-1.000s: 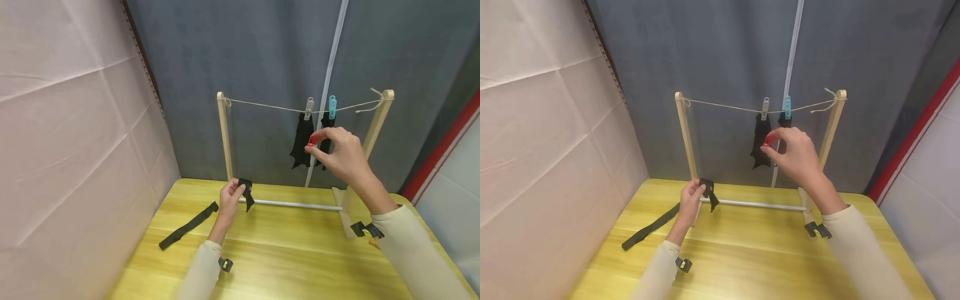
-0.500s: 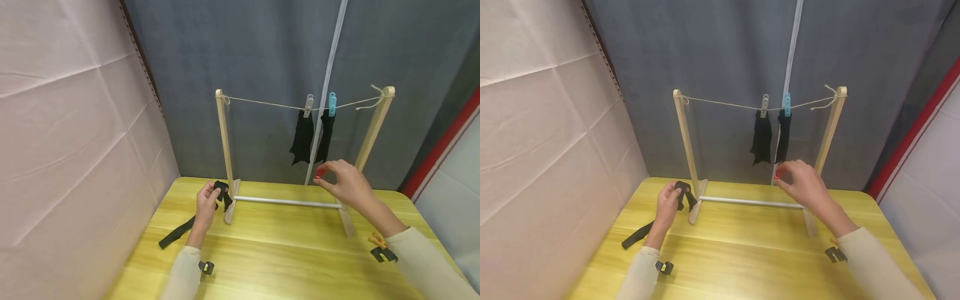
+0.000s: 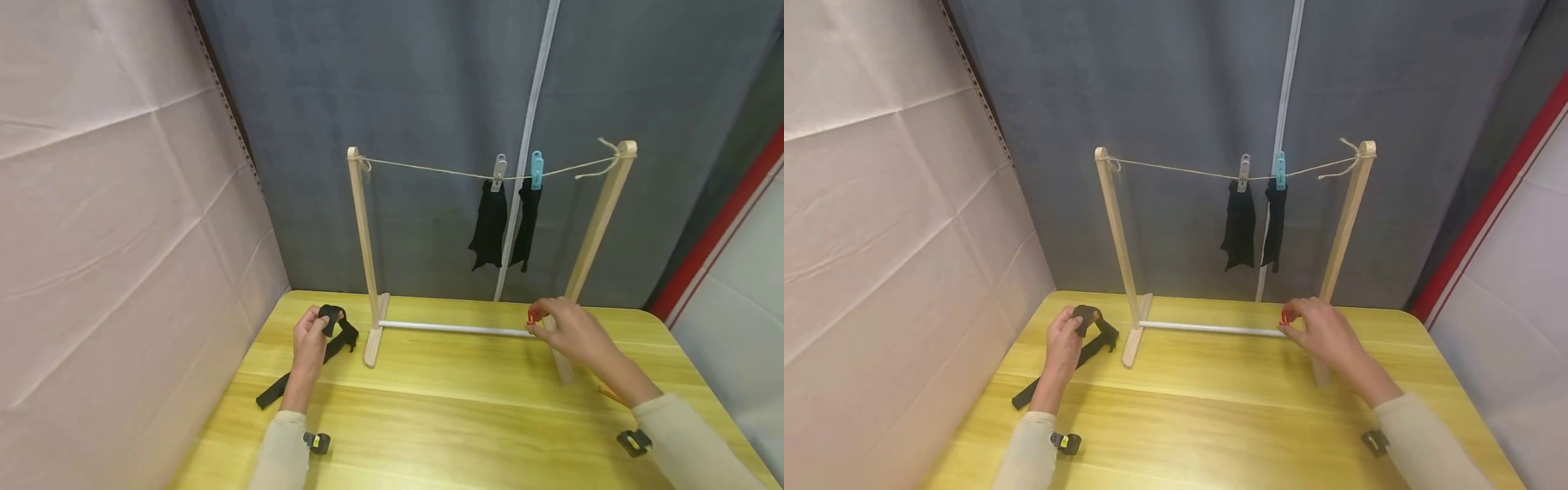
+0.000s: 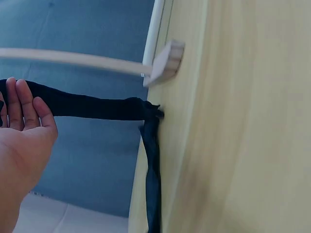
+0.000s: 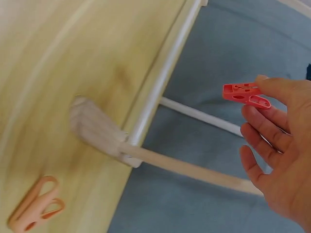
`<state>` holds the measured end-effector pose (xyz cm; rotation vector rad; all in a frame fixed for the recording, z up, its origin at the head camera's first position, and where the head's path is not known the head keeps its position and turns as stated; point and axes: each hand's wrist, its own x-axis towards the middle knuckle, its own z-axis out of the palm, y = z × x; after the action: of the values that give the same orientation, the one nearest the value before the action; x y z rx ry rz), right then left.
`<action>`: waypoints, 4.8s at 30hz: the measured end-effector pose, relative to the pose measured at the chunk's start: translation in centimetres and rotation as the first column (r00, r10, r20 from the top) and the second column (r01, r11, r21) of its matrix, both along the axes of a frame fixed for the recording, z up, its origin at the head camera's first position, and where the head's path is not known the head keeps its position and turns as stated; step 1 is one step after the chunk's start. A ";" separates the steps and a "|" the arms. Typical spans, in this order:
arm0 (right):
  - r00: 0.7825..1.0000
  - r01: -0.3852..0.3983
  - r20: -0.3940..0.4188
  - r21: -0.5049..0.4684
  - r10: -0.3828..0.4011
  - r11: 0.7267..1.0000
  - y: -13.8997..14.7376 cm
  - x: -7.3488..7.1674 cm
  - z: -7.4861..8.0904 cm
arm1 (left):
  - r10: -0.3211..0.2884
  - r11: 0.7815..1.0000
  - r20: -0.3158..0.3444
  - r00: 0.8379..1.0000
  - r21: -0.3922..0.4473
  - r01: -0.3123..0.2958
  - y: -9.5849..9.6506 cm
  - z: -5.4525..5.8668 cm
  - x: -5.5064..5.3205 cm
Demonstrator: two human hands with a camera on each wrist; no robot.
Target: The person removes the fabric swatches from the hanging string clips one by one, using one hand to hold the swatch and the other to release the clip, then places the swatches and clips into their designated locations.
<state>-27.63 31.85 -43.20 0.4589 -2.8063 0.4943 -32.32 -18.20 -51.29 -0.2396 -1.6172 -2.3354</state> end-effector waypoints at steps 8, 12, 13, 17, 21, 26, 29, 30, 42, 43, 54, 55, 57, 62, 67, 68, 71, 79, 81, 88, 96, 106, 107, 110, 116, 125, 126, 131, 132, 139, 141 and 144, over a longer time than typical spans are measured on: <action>1.000 -0.012 -0.011 0.007 0.012 1.000 1.2 -0.1 -2.2 | -0.019 0.993 0.090 0.996 -0.112 0.029 -3.6 -1.3 1.8; 1.000 -0.023 0.008 -0.008 0.023 1.000 1.6 0.2 -2.7 | -0.013 0.971 0.167 0.986 -0.234 0.052 -5.6 -1.9 3.0; 1.000 -0.022 0.019 -0.012 0.022 1.000 1.7 0.3 -2.8 | -0.011 0.961 0.186 0.982 -0.270 0.062 -6.0 -2.0 3.2; 0.999 -0.009 0.052 -0.020 0.010 1.000 2.5 0.8 -3.5 | 0.020 0.872 0.290 0.957 -0.474 0.126 -7.3 -2.3 4.2; 0.997 0.020 0.074 -0.015 -0.019 1.000 3.6 1.3 -4.4 | 0.100 0.732 0.350 0.931 -0.660 0.169 -8.3 -2.3 5.4; 0.996 0.049 0.081 -0.010 -0.048 0.999 4.9 1.9 -5.5 | 0.208 0.585 0.374 0.904 -0.788 0.191 -9.6 -2.1 6.8; 0.994 0.057 0.089 -0.008 -0.056 0.998 5.6 2.2 -6.0 | 0.232 0.509 0.385 0.893 -0.831 0.226 -10.6 -1.8 7.5; 0.994 0.060 0.089 -0.004 -0.060 0.998 5.9 2.3 -6.2 | 0.234 0.486 0.384 0.893 -0.842 0.234 -10.8 -1.8 7.7; 0.991 0.089 0.091 0.075 -0.096 0.993 8.0 3.0 -7.8 | 0.416 0.341 0.362 0.834 -0.913 0.226 -10.8 -2.0 9.5; 0.991 0.094 0.093 0.078 -0.101 0.993 8.1 3.0 -7.9 | 0.425 0.342 0.361 0.830 -0.913 0.221 -10.7 -2.0 9.6; 0.993 0.111 0.040 0.077 -0.114 0.991 8.7 3.8 -9.1 | 0.526 0.268 0.300 0.796 -0.946 0.179 -10.4 -1.9 10.6; 0.993 0.113 0.033 0.076 -0.116 0.991 8.8 3.8 -9.1 | 0.535 0.261 0.293 0.792 -0.949 0.175 -10.4 -1.9 10.6; 0.992 0.119 0.024 0.079 -0.121 0.990 9.0 3.8 -9.2 | 0.550 0.254 0.281 0.787 -0.953 0.164 -10.4 -1.9 10.6; 0.987 0.140 0.066 0.096 -0.146 0.986 9.1 4.1 -9.4 | 0.582 0.228 0.232 0.779 -0.966 0.117 -10.3 -1.8 10.5; 0.983 0.160 0.072 0.132 -0.170 0.978 9.0 4.5 -9.6 | 0.596 0.201 0.026 0.803 -0.972 -0.118 -9.0 -1.5 10.3; 0.983 0.160 0.063 0.138 -0.170 0.977 9.0 4.6 -9.7 | 0.595 0.190 -0.036 0.803 -0.965 -0.183 -8.8 -1.5 10.2; 0.985 0.157 0.044 0.144 -0.165 0.977 9.1 4.6 -9.8 | 0.577 0.130 -0.221 0.786 -0.925 -0.356 -8.0 -1.4 9.7; 0.980 0.173 0.073 0.134 -0.183 0.976 9.3 4.4 -9.7 | 0.474 0.025 -0.514 0.715 -0.803 -0.595 -5.8 -1.7 8.1; 0.978 0.177 0.084 0.136 -0.190 0.975 9.3 4.4 -9.6 | 0.462 0.036 -0.531 0.710 -0.789 -0.613 -5.3 -1.6 7.9; 0.974 0.206 0.071 0.102 -0.214 0.973 8.7 4.9 -8.8 | 0.424 0.065 -0.560 0.712 -0.765 -0.640 -3.5 -0.7 7.0; 0.973 0.229 0.038 -0.004 -0.228 0.973 7.3 5.2 -6.9 | 0.368 0.185 -0.541 0.757 -0.755 -0.629 -0.7 0.5 5.6; 0.969 0.233 -0.064 -0.080 -0.238 0.969 4.9 5.4 -2.9 | 0.260 0.312 -0.555 0.790 -0.726 -0.613 3.3 2.8 3.6; 0.968 0.237 -0.070 -0.083 -0.243 0.968 4.7 5.4 -2.6 | 0.252 0.319 -0.556 0.792 -0.725 -0.611 3.8 3.0 3.4; 0.962 0.251 -0.091 -0.091 -0.259 0.964 4.1 5.6 -1.6 | 0.223 0.358 -0.546 0.808 -0.725 -0.588 5.1 3.6 3.0; 0.959 0.235 -0.128 -0.134 -0.251 0.963 3.3 5.6 -0.3 | 0.145 0.474 -0.521 0.841 -0.710 -0.521 8.3 4.1 1.9; 0.964 0.166 -0.175 -0.181 -0.198 0.969 2.0 5.2 0.9 | 0.000 0.594 -0.561 0.828 -0.666 -0.452 12.6 5.2 0.7; 0.964 0.157 -0.181 -0.192 -0.193 0.969 1.8 5.1 1.1 | -0.012 0.607 -0.567 0.824 -0.659 -0.445 13.0 5.4 0.6; 0.961 0.099 -0.228 -0.246 -0.157 0.964 0.5 4.5 1.3 | -0.050 0.681 -0.548 0.835 -0.630 -0.373 14.9 6.5 -0.2; 0.959 0.086 -0.239 -0.258 -0.149 0.962 0.2 4.4 1.3 | -0.053 0.703 -0.536 0.842 -0.619 -0.350 15.3 6.7 -0.3; 0.946 0.018 -0.301 -0.327 -0.122 0.945 -1.0 3.2 0.8 | -0.140 0.867 -0.376 0.916 -0.494 -0.070 18.6 8.3 -1.4; 0.940 0.008 -0.320 -0.332 -0.120 0.943 -1.3 2.9 0.7 | -0.172 0.881 -0.336 0.926 -0.474 -0.008 19.6 8.6 -1.9; 0.928 -0.011 -0.356 -0.321 -0.110 0.947 -1.8 2.5 0.8 | -0.211 0.889 -0.301 0.930 -0.455 0.054 20.7 9.1 -2.7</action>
<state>-25.13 30.09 -42.43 0.3644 -2.3150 0.7478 -35.06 2.51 -42.21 -0.8326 -1.9660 -1.8392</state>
